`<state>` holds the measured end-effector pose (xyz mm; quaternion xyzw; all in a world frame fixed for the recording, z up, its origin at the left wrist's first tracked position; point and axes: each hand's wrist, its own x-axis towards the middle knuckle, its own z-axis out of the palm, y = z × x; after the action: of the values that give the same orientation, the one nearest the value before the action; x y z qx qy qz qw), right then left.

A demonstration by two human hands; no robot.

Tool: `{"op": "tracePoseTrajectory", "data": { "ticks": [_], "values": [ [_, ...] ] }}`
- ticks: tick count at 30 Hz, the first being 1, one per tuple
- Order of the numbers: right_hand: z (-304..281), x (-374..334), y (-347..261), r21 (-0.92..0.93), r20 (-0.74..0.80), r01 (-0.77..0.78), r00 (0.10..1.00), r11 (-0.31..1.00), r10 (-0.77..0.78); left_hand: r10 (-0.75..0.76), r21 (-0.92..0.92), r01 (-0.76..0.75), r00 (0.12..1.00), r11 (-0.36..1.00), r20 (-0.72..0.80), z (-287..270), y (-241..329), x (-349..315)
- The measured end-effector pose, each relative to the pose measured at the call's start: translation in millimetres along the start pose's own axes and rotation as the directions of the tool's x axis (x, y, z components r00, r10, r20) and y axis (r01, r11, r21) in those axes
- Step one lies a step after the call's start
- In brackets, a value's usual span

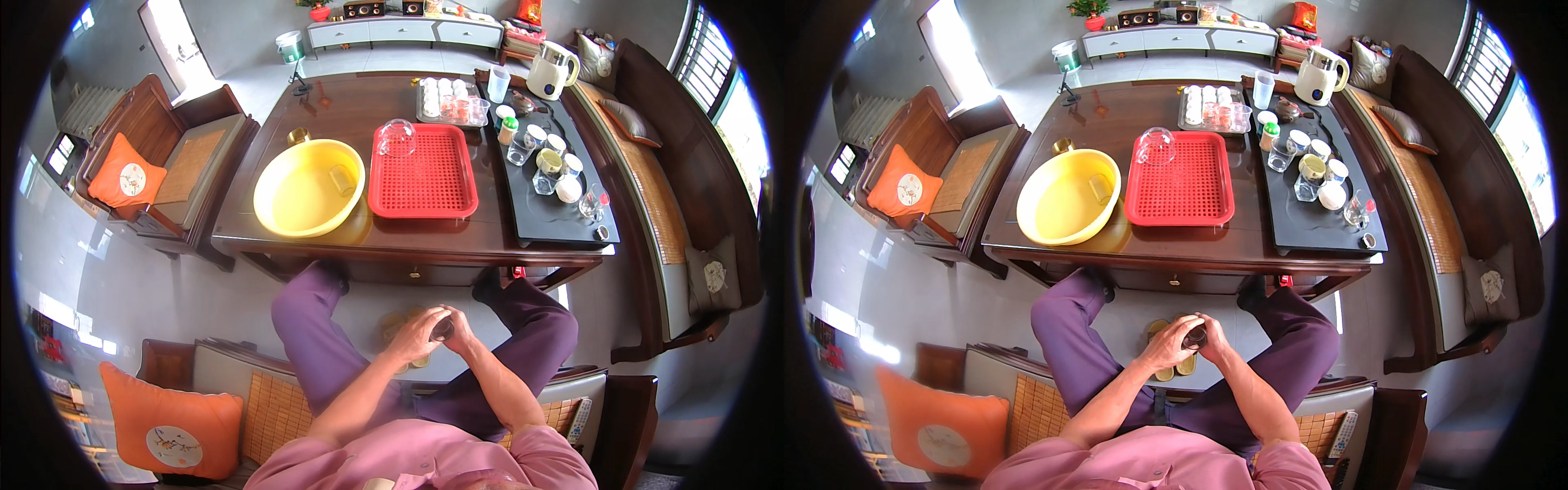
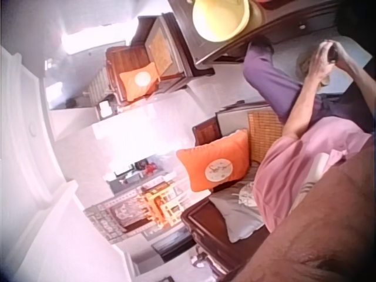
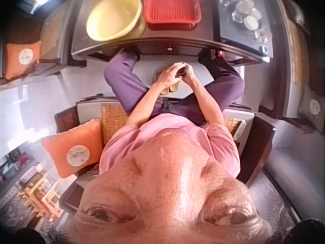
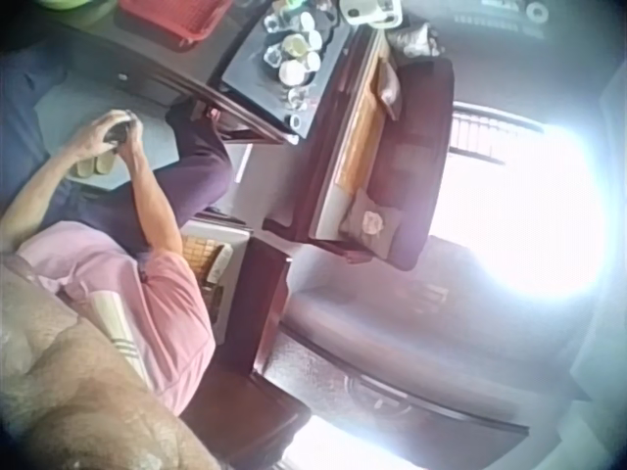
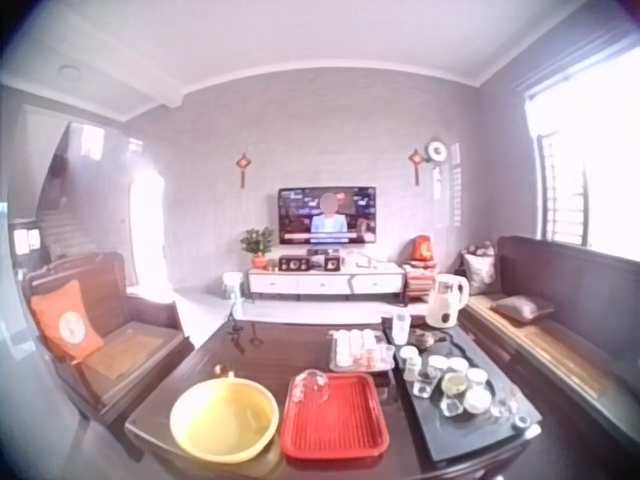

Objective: The person wipes a small glass cup with a cloth by hand and then dips their fingers into a bowl of water.

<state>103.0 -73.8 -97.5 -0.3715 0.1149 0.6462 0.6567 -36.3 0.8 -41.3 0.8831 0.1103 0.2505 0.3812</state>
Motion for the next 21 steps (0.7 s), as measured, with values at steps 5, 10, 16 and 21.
{"op": "tracePoseTrajectory", "data": {
  "ticks": [5,10,16,21],
  "values": [
    [4,-6,-2,-0.161,-0.006,0.089,0.996,0.983,-0.092,-0.07,0.01,0.07,0.997,0.998,0.035,7,-10,-8],
    [-5,10,3,-0.101,-0.109,0.109,0.987,0.989,-0.12,-0.27,-0.034,0.269,0.963,0.963,-0.02,11,-12,-5],
    [5,1,4,-0.166,-0.035,0.201,0.977,0.966,-0.209,-0.436,-0.029,0.436,0.894,0.9,-0.104,6,-17,-2],
    [18,-11,-1,-0.27,0.11,0.298,0.954,0.916,-0.278,-0.488,-0.13,0.476,0.869,0.87,-0.081,11,-38,-10]
  ]
}}
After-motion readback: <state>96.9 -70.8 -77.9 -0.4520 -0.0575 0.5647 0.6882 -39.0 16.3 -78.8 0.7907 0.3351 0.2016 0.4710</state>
